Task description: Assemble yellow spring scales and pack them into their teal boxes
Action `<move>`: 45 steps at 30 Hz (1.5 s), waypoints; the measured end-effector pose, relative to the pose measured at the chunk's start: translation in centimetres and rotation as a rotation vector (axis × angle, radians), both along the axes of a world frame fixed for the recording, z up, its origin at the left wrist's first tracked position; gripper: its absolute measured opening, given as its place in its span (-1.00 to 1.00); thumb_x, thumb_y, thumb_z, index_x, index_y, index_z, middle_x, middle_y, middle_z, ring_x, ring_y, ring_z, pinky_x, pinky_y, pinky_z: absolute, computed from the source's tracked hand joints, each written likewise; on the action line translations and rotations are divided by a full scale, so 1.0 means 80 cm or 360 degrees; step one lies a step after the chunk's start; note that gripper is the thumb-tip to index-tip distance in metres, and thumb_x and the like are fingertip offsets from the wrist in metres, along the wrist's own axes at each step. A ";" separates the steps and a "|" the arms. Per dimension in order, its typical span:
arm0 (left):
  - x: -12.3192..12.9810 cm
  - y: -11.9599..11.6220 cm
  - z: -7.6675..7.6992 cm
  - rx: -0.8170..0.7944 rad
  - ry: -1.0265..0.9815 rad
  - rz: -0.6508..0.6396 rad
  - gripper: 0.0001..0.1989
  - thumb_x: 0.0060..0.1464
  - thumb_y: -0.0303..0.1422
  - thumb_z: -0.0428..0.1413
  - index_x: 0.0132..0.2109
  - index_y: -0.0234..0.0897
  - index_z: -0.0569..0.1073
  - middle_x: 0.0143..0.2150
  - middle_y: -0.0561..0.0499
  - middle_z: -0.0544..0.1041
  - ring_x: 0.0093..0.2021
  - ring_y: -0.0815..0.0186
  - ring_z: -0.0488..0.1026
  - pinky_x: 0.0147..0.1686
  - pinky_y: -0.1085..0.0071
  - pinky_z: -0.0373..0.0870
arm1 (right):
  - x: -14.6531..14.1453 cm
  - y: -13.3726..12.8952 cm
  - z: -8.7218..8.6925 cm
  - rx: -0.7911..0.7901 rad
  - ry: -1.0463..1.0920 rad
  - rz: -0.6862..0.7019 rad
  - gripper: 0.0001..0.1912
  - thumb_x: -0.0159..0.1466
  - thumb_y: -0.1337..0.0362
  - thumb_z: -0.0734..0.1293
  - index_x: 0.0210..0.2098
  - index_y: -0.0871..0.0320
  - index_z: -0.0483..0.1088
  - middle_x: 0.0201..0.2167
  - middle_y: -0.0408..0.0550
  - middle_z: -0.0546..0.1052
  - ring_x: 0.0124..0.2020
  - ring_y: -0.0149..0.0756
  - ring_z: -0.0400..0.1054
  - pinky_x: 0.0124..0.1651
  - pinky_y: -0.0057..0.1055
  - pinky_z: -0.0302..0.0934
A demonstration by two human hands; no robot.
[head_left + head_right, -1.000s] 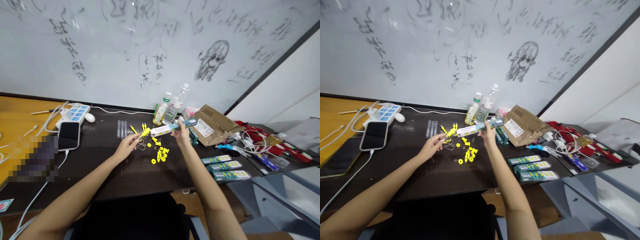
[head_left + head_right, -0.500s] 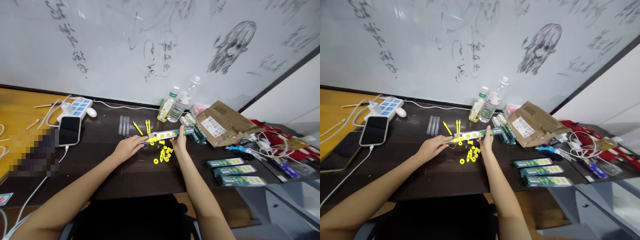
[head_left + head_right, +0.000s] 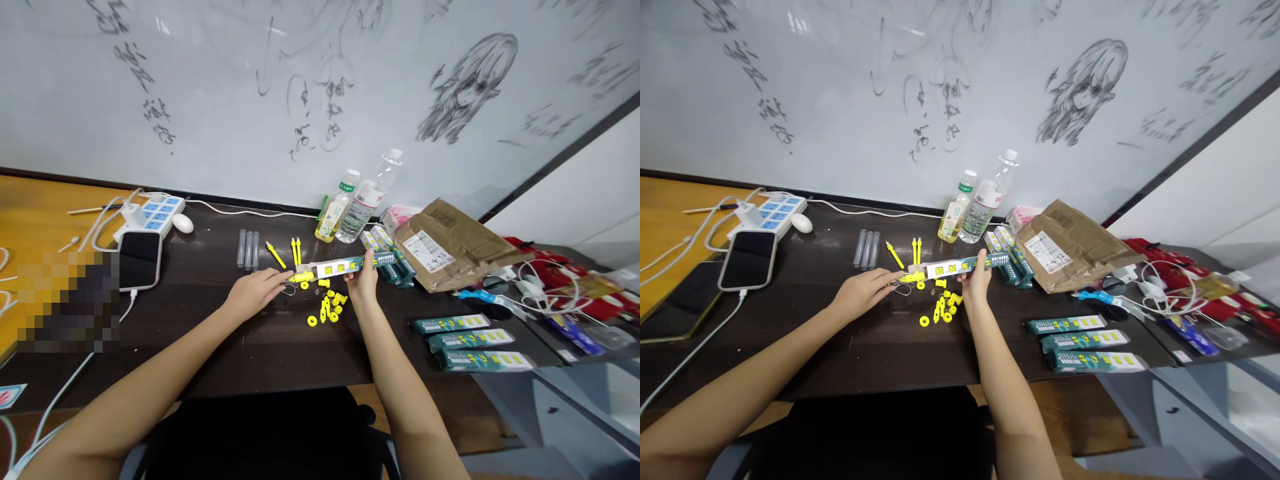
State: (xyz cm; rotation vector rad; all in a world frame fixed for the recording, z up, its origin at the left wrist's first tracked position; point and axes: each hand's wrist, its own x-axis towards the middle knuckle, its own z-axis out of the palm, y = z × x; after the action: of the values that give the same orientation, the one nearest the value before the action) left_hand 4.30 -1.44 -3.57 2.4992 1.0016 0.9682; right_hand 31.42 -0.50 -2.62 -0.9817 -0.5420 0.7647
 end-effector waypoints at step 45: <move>-0.019 0.011 0.026 0.0592 0.0139 0.0386 -0.61 0.17 -0.25 0.08 0.12 -0.24 0.31 0.04 -0.13 0.45 -0.07 0.17 0.46 -0.18 0.33 0.40 | -0.056 -0.014 -0.014 -0.0417 0.0455 0.0626 -0.61 0.23 -0.03 0.30 -0.33 0.22 0.35 -0.60 -0.12 0.52 -0.60 -0.39 0.48 -0.54 -0.58 0.40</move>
State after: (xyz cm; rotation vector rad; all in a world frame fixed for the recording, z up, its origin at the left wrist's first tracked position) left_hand 2.79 -0.57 -1.51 2.7844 1.2772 1.2239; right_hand 26.94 -1.62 -3.73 -0.9943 -0.3938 1.3320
